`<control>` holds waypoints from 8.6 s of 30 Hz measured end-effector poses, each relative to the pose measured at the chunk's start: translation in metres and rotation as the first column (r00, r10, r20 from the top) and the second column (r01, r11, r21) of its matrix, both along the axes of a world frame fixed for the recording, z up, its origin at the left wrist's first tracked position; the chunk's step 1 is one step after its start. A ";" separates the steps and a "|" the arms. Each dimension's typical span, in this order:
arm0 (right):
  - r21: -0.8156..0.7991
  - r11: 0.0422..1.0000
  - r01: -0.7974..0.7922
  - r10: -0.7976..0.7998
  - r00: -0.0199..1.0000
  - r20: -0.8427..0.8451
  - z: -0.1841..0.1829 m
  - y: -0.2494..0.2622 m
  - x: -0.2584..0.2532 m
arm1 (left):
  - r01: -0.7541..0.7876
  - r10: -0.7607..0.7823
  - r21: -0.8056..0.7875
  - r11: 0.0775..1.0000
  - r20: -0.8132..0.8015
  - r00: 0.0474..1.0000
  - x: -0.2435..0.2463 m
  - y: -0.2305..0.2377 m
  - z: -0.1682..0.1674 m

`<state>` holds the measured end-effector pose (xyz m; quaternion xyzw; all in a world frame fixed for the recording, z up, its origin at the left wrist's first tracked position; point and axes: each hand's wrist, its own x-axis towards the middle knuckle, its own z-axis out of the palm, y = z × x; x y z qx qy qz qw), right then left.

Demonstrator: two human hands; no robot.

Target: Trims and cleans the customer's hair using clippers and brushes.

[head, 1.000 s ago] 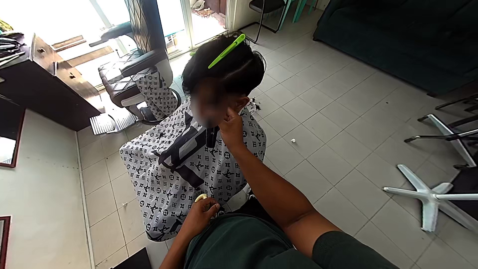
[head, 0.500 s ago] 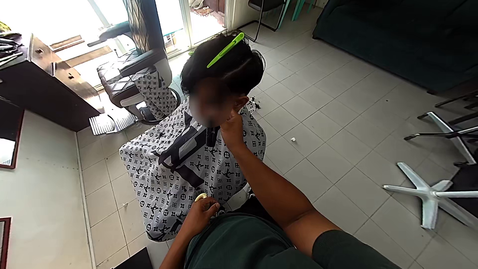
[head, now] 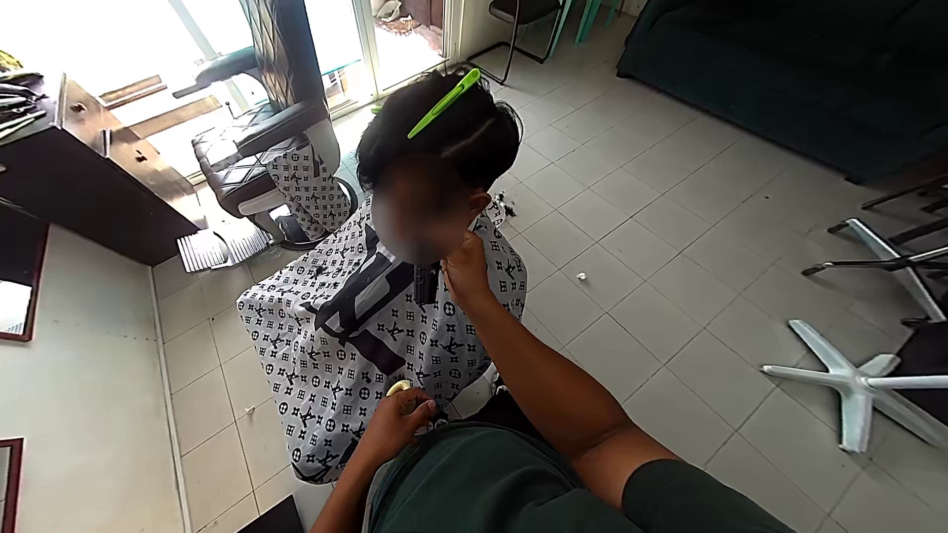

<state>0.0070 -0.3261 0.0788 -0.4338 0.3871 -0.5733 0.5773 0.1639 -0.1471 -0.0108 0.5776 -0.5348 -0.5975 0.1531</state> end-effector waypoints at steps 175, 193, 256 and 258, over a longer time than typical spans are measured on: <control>-0.029 1.000 -0.009 0.023 0.841 0.540 -0.040 0.042 -0.166 | 0.232 -0.285 -0.405 0.885 -0.074 0.956 -0.051 -0.213 0.170; 0.082 0.990 -0.119 0.061 0.861 0.505 -0.045 0.017 -0.216 | 0.149 -0.179 -0.211 0.966 -0.129 0.975 -0.121 -0.216 0.180; -0.011 0.990 -0.141 0.130 0.936 -0.327 0.020 -0.023 -0.004 | -0.171 0.363 -0.749 0.640 0.099 0.926 0.019 -0.254 0.169; 0.002 0.990 -0.143 0.136 0.936 -0.325 0.020 -0.024 -0.003 | -0.179 0.363 -0.744 0.644 0.092 0.927 0.020 -0.255 0.168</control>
